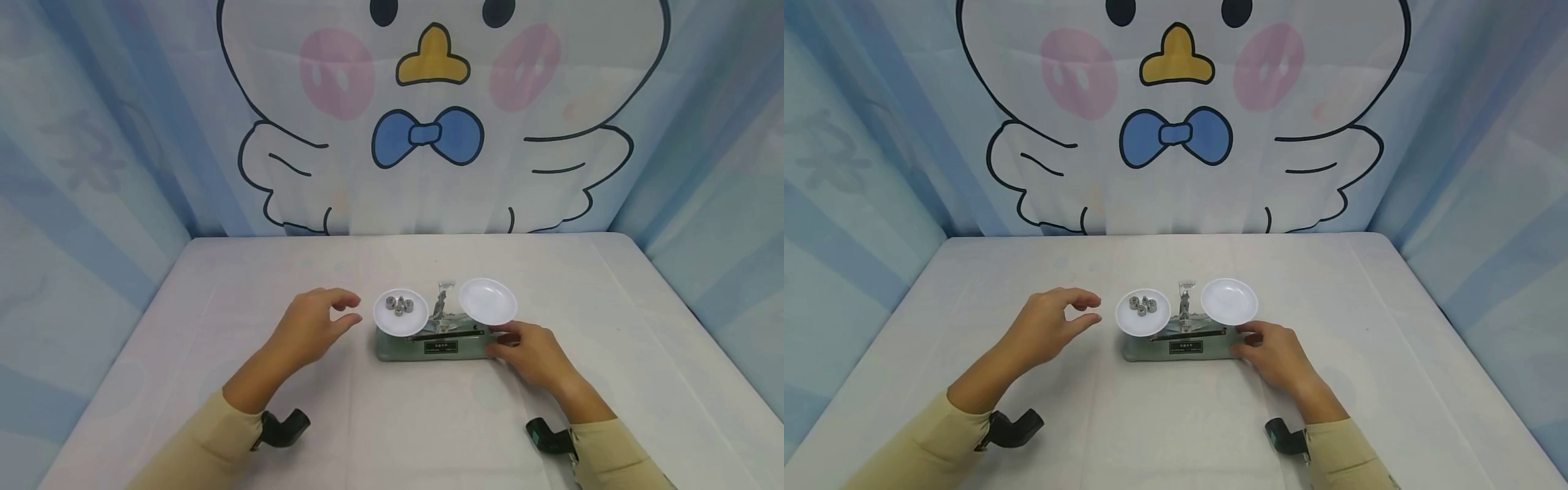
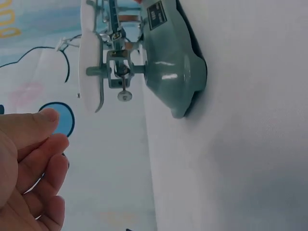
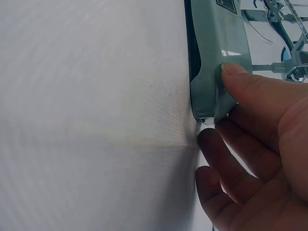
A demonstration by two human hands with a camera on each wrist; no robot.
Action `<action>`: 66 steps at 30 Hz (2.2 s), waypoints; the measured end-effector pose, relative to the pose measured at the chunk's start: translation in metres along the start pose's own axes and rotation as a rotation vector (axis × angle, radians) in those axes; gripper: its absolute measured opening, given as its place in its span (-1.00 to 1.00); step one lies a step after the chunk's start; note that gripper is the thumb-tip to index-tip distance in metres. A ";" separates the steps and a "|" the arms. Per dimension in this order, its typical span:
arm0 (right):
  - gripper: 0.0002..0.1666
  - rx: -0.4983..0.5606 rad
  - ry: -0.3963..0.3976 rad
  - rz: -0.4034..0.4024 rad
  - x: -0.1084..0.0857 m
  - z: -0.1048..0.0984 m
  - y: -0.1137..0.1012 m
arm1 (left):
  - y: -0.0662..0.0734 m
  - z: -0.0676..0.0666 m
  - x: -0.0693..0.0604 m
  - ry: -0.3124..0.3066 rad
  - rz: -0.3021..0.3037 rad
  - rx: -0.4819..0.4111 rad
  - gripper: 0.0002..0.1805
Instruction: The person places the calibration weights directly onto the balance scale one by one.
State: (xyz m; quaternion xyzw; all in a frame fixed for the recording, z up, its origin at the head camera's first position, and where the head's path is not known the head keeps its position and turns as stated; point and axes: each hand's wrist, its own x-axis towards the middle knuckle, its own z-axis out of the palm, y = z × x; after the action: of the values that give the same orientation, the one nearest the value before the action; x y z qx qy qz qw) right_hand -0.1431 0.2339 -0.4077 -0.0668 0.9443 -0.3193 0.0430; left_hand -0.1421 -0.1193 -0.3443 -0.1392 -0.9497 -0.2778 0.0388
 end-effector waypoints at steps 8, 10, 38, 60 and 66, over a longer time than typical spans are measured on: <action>-0.47 -0.001 0.000 0.001 0.001 0.000 -0.001 | -0.019 -0.013 -0.011 -0.036 -0.115 0.002 -0.64; -0.46 -0.002 0.000 0.002 0.001 0.000 -0.001 | -0.024 -0.016 -0.014 -0.038 -0.133 0.004 -0.65; -0.45 -0.005 -0.004 0.024 -0.001 0.000 -0.001 | -0.089 -0.005 -0.047 -0.056 -0.300 0.002 -0.63; -0.45 -0.001 -0.005 0.015 -0.001 0.000 -0.002 | -0.096 0.008 -0.044 -0.040 -0.206 0.030 -0.76; -0.45 -0.003 -0.004 0.017 -0.001 0.000 -0.002 | -0.096 0.010 -0.045 -0.018 -0.205 0.037 -0.77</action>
State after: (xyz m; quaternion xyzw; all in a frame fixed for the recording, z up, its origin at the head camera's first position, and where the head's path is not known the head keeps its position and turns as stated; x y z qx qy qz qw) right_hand -0.1415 0.2324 -0.4064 -0.0593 0.9452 -0.3176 0.0475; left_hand -0.1260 -0.2024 -0.4090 -0.0434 -0.9643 -0.2614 0.0041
